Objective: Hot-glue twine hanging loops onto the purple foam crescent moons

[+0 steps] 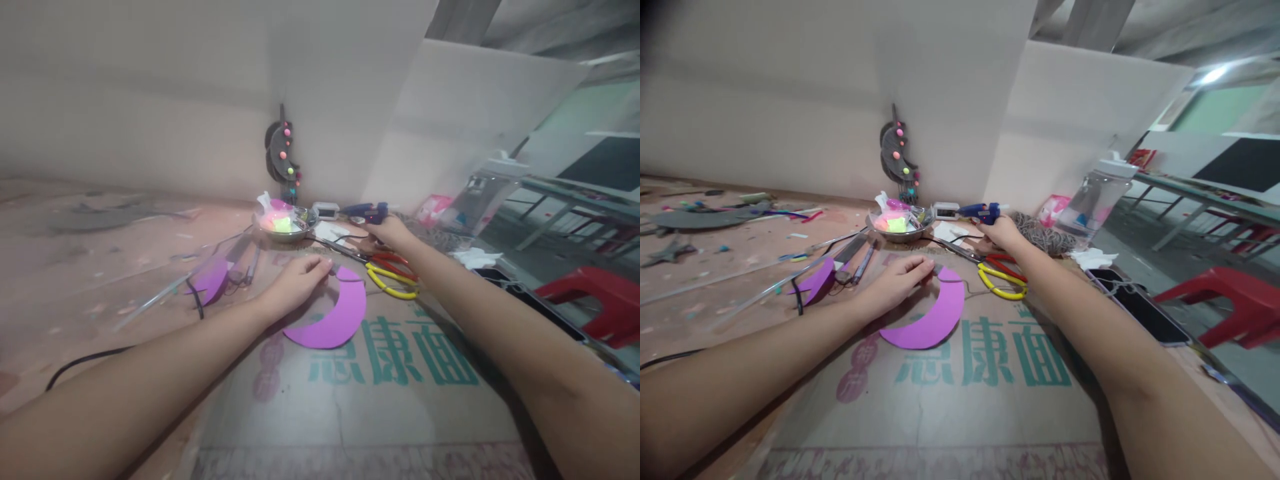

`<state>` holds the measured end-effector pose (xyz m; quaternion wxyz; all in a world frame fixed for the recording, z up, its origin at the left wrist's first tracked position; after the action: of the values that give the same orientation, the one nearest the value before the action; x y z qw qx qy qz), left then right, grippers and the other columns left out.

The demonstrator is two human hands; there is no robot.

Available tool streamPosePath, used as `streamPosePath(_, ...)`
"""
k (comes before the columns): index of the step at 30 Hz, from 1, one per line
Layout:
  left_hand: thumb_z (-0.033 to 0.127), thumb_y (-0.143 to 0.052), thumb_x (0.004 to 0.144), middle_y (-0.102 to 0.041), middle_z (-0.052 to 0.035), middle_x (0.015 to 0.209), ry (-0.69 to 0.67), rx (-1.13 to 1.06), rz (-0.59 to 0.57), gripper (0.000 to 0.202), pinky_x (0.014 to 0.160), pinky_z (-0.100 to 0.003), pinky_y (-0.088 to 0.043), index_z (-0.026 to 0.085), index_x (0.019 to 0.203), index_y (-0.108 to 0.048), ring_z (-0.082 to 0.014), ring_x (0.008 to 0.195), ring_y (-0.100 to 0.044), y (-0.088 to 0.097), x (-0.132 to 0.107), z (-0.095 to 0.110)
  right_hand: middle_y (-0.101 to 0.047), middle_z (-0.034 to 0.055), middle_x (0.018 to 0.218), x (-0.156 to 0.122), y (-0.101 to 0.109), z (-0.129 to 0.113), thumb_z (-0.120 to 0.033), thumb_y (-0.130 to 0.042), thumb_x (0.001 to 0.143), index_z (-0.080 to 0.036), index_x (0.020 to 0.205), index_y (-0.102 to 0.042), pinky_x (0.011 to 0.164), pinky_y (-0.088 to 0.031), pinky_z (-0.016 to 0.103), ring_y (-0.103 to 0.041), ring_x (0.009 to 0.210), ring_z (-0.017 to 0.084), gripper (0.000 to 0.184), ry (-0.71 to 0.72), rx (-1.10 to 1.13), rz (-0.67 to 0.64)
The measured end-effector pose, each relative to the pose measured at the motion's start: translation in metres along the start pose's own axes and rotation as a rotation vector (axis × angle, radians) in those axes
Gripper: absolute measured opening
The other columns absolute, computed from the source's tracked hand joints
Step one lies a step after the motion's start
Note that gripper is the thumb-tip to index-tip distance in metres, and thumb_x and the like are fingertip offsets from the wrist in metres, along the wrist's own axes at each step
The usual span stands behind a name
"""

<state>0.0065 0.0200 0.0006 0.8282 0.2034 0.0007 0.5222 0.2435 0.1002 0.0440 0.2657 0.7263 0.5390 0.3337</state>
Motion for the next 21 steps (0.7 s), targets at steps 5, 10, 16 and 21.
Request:
streamPosePath(5, 0.044, -0.043, 0.092, -0.05, 0.0022, 0.064, -0.011, 0.039, 0.061, 0.037, 0.06, -0.026, -0.032, 0.017, 0.068, -0.049, -0.013, 0.064, -0.047, 0.001, -0.003, 0.004, -0.074, 0.0104, 0.089, -0.041, 0.021, -0.008, -0.03, -0.059, 0.082, -0.013, 0.094, -0.068, 0.07, -0.055, 0.024, -0.07, 0.078, 0.017, 0.022, 0.075, 0.178, -0.029)
streamPosePath(10, 0.039, -0.045, 0.091, -0.051, 0.0025, 0.064, -0.038, 0.111, 0.158, 0.034, 0.062, -0.025, -0.032, 0.017, 0.066, -0.051, -0.013, 0.064, -0.047, 0.002, -0.004, 0.007, -0.074, 0.0068, 0.095, -0.09, 0.028, 0.003, -0.037, -0.068, 0.075, -0.018, 0.095, -0.069, 0.079, -0.056, 0.032, -0.07, 0.086, 0.022, 0.027, 0.164, 0.252, -0.029)
streamPosePath(16, 0.042, -0.046, 0.09, -0.051, 0.0025, 0.065, -0.009, 0.102, 0.155, 0.034, 0.061, -0.025, -0.032, 0.017, 0.068, -0.052, -0.0127, 0.064, -0.046, 0.002, -0.004, 0.006, -0.074, 0.0049, 0.081, -0.124, 0.027, 0.019, -0.051, -0.061, 0.075, -0.022, 0.074, -0.07, 0.072, -0.057, 0.035, -0.07, 0.081, 0.026, 0.031, 0.131, -0.014, 0.039)
streamPosePath(21, 0.043, -0.046, 0.09, -0.049, 0.0028, 0.065, 0.001, 0.122, 0.154, 0.035, 0.061, -0.025, -0.032, 0.018, 0.067, -0.05, -0.0126, 0.065, -0.047, 0.002, -0.004, 0.006, -0.075, 0.0033, 0.085, -0.133, 0.024, 0.014, -0.05, -0.053, 0.079, -0.025, 0.081, -0.073, 0.075, -0.057, 0.036, -0.07, 0.084, 0.025, 0.031, 0.217, -0.017, -0.077)
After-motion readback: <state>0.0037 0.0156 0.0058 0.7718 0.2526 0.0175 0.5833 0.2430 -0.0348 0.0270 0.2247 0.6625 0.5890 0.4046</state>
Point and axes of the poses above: each hand's wrist, its own x-axis towards the middle knuckle, its own y-axis out of the back of the hand, z = x × y, the point moved 1 cm from there along x, towards the middle knuckle
